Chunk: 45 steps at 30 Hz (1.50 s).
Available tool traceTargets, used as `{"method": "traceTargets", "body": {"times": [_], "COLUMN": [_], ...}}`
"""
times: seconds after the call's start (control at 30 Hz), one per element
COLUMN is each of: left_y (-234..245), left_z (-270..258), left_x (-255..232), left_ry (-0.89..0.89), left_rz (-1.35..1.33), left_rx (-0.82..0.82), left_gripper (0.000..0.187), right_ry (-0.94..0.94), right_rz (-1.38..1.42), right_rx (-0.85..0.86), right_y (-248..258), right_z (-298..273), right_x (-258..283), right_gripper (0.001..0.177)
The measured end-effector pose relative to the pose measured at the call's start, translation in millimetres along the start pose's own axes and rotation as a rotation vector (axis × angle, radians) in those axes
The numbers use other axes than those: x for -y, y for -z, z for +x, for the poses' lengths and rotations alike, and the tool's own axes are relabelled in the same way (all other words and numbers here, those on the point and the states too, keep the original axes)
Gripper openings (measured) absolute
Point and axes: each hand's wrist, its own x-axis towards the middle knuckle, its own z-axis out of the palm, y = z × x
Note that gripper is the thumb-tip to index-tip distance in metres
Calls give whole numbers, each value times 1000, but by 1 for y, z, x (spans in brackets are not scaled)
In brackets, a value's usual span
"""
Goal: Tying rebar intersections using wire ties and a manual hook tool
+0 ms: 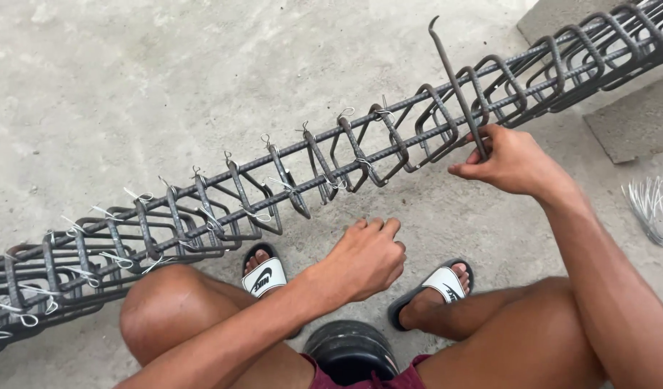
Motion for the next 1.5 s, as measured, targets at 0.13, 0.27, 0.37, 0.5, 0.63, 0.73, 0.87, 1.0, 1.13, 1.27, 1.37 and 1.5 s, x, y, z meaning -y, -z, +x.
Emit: {"method": "traceTargets", "body": {"times": [0.13,0.27,0.37,0.5,0.63,0.73,0.87,1.0,1.13,1.27,1.37,1.5], "left_y": [-2,1,8,13,15,14,12,12,10,8,7,8], "left_z": [0,1,1,-6,-9,-9,-7,-5,-3,-3,-4,-4], "left_x": [-2,-6,-8,-12,-8,-4,0,2,3,1,1,3], "left_ry": [-24,-5,6,-13,-2,15,5,-5,7,-7,-14,-2], "left_rz": [20,9,-24,-36,-19,-14,-2,-3,9,6,19,32], "left_rx": [-33,4,35,-3,-14,20,-26,14,15,-3,3,-11], "left_gripper": [24,24,25,24,25,24,24,23,24,23,24,23], "right_ry": [-23,-50,118,-4,-12,-9,127,74,128,142,136,175], "right_rz": [32,167,161,311,161,178,58,76,8,28,76,25], "right_rx": [-68,-125,-318,-193,6,221,223,190,232,227,184,242], "right_y": [15,26,30,26,4,-17,-28,-30,-38,-38,-44,-48], "right_z": [6,8,12,12,26,13,4,11,10,8,12,11], "right_x": [5,5,4,18,19,44,52,47,45,43,38,39], "right_gripper": [56,45,62,57,54,56,47,54,48,49,48,50]}}
